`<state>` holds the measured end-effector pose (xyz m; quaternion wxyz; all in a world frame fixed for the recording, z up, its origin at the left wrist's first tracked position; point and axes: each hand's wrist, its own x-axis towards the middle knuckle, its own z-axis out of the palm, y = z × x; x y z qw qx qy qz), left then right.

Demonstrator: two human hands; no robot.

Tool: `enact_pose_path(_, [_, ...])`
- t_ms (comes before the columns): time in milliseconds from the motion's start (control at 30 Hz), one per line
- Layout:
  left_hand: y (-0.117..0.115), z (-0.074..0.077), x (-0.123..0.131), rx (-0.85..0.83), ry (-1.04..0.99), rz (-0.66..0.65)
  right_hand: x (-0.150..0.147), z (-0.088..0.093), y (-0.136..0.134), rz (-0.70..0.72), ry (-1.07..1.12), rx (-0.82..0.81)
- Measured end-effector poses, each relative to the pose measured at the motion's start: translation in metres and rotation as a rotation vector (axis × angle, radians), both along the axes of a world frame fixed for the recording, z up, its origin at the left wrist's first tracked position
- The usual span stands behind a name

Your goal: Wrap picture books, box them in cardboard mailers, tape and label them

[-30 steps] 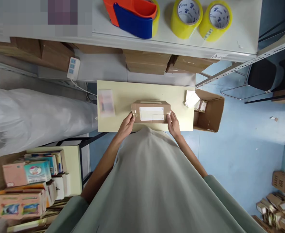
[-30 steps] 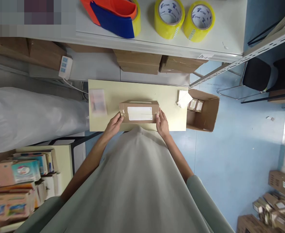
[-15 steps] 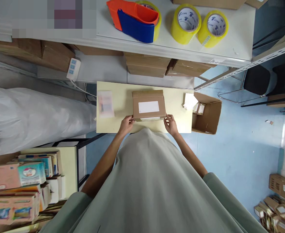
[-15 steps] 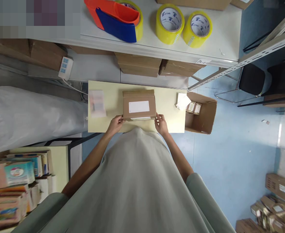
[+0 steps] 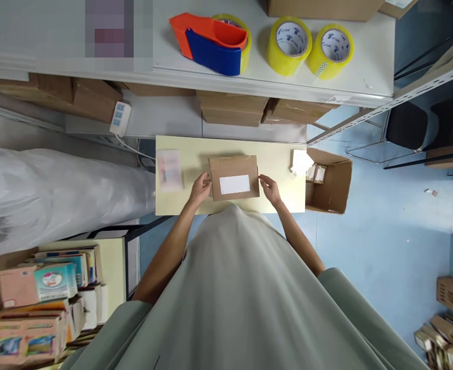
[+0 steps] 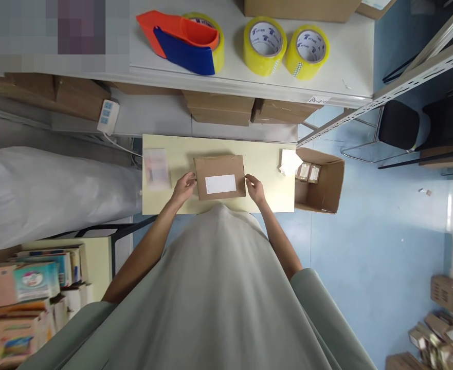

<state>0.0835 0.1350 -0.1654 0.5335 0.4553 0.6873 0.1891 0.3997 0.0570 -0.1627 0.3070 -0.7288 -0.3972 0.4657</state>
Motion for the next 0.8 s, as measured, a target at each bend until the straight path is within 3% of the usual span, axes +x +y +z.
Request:
enact_pose_path(167, [0.014, 0.020, 0.008, 0.061, 0.008, 0.050, -0.006, 0.014, 0.010, -0.044, 0.034, -0.008])
enact_pose_path(433, [-0.005, 0.055, -0.012, 0.211, -0.115, 0.061, -0.007, 0.057, -0.014, -0.047, 0.078, 0.059])
enact_pose_path(800, [-0.023, 0.037, -0.004, 0.036, 0.050, 0.011, -0.005, 0.055, -0.021, 0.001, 0.020, -0.095])
